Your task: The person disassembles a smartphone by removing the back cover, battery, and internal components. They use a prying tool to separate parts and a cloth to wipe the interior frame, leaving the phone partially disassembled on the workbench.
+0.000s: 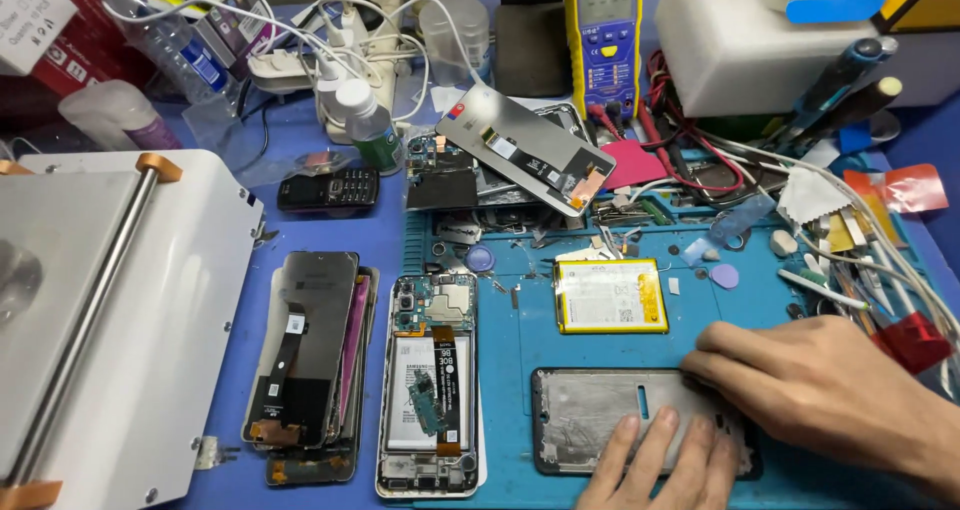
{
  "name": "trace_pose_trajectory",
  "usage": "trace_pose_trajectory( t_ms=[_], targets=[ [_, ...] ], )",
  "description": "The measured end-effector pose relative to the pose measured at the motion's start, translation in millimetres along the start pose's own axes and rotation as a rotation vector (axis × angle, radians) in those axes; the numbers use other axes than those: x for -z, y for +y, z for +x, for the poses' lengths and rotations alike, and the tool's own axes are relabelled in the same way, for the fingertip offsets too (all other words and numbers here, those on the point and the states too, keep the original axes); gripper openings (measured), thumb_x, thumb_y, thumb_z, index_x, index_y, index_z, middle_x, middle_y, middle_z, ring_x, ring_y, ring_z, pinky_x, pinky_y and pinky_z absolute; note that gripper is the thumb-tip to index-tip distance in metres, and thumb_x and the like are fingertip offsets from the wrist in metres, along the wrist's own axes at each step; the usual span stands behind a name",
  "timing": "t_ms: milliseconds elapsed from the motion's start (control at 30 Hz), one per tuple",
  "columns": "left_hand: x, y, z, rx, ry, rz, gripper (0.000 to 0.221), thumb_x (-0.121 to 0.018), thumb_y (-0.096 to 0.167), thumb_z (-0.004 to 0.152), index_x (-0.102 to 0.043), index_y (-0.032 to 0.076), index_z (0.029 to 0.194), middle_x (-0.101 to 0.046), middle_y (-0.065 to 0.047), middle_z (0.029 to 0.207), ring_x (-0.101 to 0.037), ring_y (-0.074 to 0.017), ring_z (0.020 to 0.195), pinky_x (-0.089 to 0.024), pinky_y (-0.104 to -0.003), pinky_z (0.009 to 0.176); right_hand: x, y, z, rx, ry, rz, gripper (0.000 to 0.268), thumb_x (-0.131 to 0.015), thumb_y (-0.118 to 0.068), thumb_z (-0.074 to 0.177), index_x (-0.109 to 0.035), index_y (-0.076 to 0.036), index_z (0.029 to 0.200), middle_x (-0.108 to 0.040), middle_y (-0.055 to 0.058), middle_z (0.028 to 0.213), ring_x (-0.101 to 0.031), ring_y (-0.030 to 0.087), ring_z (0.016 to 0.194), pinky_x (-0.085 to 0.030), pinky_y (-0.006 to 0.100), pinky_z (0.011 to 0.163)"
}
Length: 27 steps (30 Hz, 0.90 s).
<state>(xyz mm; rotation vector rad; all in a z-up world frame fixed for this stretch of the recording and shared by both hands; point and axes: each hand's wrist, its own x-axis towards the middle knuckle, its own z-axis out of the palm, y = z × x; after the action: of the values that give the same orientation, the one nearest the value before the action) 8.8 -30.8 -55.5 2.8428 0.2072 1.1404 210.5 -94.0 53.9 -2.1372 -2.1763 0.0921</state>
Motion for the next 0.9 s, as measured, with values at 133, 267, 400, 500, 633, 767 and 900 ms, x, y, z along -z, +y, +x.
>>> trace_pose_trajectory(
  t_ms=[133,267,400,500,633,767,900],
  targets=[
    [7,0,4,-0.010,-0.066,-0.125,0.030,-0.072,0.029,0.108,-0.069,0.021,0.137,-0.072,0.001,0.135,-0.065,-0.0224,0.136,-0.045,-0.043,0.115,3,-14,25,0.164,0.109,0.012,0.032,-0.064,-0.019,0.081,-0.063,-0.006,0.110,-0.061,0.004,0.098,-0.065,0.018,0.060,-0.055,0.034,0.049],
    [5,-4,2,-0.034,-0.009,-0.060,0.029,-0.080,0.033,0.106,-0.070,0.025,0.132,-0.073,0.004,0.132,-0.068,-0.0155,0.128,-0.050,-0.040,0.113,-1,6,-15,-0.008,-0.050,-0.082,0.030,-0.064,-0.019,0.080,-0.065,-0.012,0.110,-0.065,-0.002,0.101,-0.070,0.013,0.050,-0.062,0.033,0.044],
    [13,0,17,0.029,0.048,-0.065,0.022,-0.080,0.033,0.105,-0.076,0.025,0.125,-0.076,0.007,0.125,-0.070,-0.0139,0.121,-0.051,-0.037,0.108,5,-4,2,0.068,0.011,-0.069,0.036,-0.065,-0.025,0.079,-0.063,-0.012,0.112,-0.062,-0.001,0.100,-0.066,0.016,0.052,-0.056,0.035,0.045],
    [15,-5,13,0.015,0.051,-0.110,0.022,-0.082,0.030,0.104,-0.077,0.023,0.124,-0.078,0.005,0.125,-0.072,-0.0157,0.120,-0.051,-0.038,0.108,-1,3,-14,0.040,0.028,-0.042,0.032,-0.065,-0.024,0.080,-0.065,-0.011,0.109,-0.063,-0.002,0.099,-0.067,0.015,0.051,-0.056,0.036,0.044],
    [10,-7,7,-0.021,0.064,-0.119,0.026,-0.083,0.027,0.103,-0.074,0.021,0.127,-0.078,0.002,0.127,-0.074,-0.0182,0.121,-0.051,-0.041,0.110,-8,13,-28,-0.010,-0.024,-0.094,0.030,-0.063,-0.027,0.081,-0.065,-0.014,0.108,-0.064,-0.004,0.100,-0.071,0.015,0.054,-0.058,0.037,0.045],
    [7,-5,1,-0.026,0.004,-0.157,0.032,-0.085,0.027,0.105,-0.070,0.020,0.132,-0.076,0.000,0.131,-0.071,-0.0194,0.128,-0.049,-0.043,0.114,-6,15,-37,-0.002,-0.006,-0.160,0.032,-0.062,-0.026,0.080,-0.067,-0.016,0.110,-0.062,-0.004,0.099,-0.070,0.012,0.052,-0.059,0.031,0.043],
    [-1,-4,-3,-0.038,0.045,-0.073,0.031,-0.083,0.033,0.106,-0.069,0.024,0.132,-0.074,0.004,0.132,-0.070,-0.0154,0.129,-0.048,-0.040,0.116,-6,15,-33,-0.008,-0.035,-0.157,0.031,-0.063,-0.028,0.080,-0.067,-0.018,0.108,-0.063,-0.004,0.100,-0.072,0.013,0.054,-0.060,0.033,0.044]
  ],
)
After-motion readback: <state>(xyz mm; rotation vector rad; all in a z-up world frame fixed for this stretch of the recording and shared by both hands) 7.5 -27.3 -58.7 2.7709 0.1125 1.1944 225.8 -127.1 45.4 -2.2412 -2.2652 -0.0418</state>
